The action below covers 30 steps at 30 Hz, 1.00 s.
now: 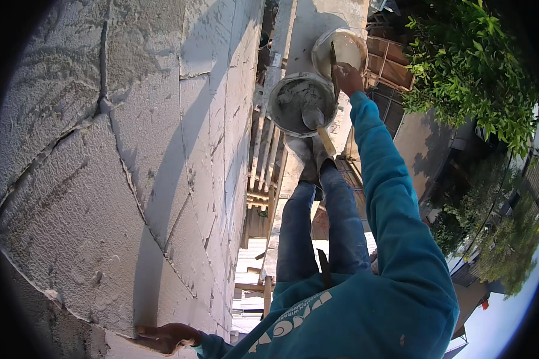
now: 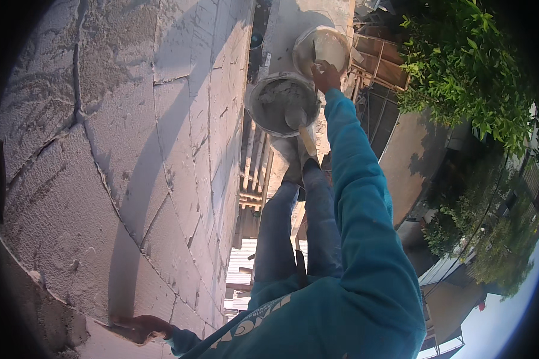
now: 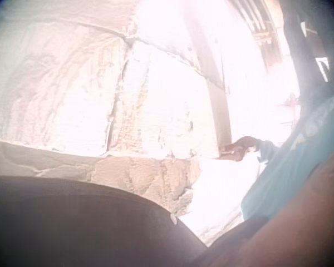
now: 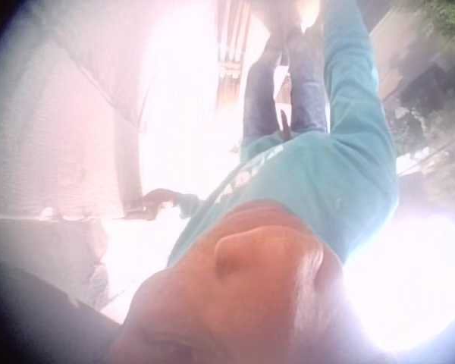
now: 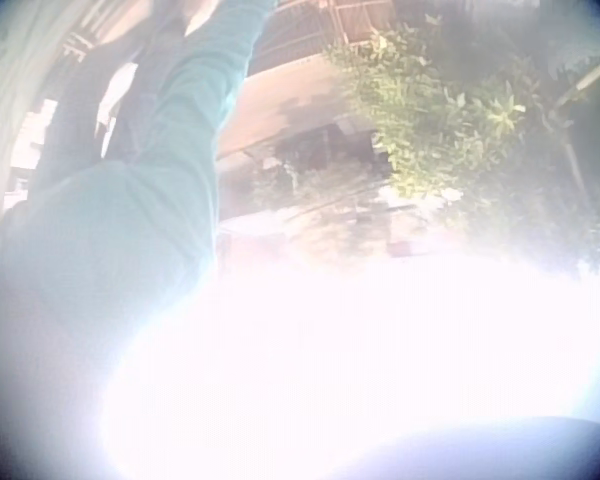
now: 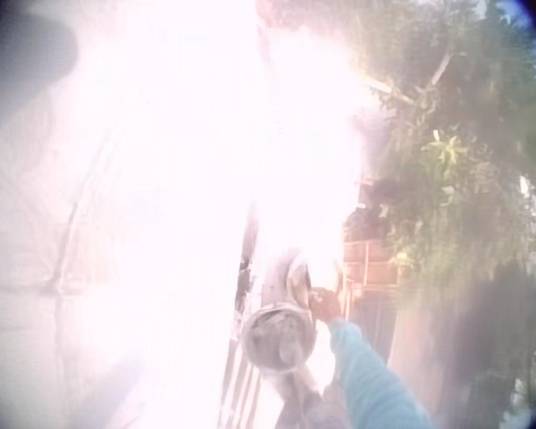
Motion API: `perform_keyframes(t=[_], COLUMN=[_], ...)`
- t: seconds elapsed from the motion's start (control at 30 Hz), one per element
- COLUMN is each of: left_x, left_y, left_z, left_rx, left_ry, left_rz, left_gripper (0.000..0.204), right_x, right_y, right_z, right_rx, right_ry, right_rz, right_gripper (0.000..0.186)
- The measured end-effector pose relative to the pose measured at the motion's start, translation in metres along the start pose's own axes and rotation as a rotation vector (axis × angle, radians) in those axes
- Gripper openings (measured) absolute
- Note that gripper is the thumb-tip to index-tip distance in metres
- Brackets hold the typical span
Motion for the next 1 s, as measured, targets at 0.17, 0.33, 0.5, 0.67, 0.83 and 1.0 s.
perform_keyframes(t=[0.17,0.33,0.5,0.67,0.83,1.0], left_x=[-0.009,-0.018,-0.023,-0.021,-0.021,-0.022], left_y=[0.005,0.026,0.04,0.038,0.039,0.045], left_z=[0.007,-0.002,-0.005,-0.004,-0.006,-0.01], left_rx=[0.057,-0.008,-0.049,-0.032,-0.003,-0.013], left_ry=[-0.047,-0.075,-0.101,-0.112,-0.113,-0.106], left_rz=[-0.017,0.006,0.01,0.018,0.044,0.079], left_gripper=[0.056,0.056,0.057,0.057,0.058,0.058], right_x=[-0.017,-0.051,-0.08,0.002,0.079,0.047], right_y=[0.053,0.088,0.092,0.058,0.01,0.034], right_z=[-0.003,0.039,0.068,0.014,-0.052,-0.005], right_rx=[-0.245,-0.269,-0.261,-0.33,-0.202,0.002], right_ry=[0.239,0.166,-0.116,-0.179,0.216,0.454], right_rz=[0.393,-0.057,-0.216,0.039,0.189,0.589], right_gripper=[0.032,0.049,0.059,0.052,0.039,0.036])
Point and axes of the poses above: each hand's wrist, its own z-axis towards the middle knuckle, its own x-axis out of the back of the hand, y = z × x, the point moved 2 cm from there along z, towards the middle knuckle, and after that the axes turned 1 degree about -x, right-handed, at the moved point
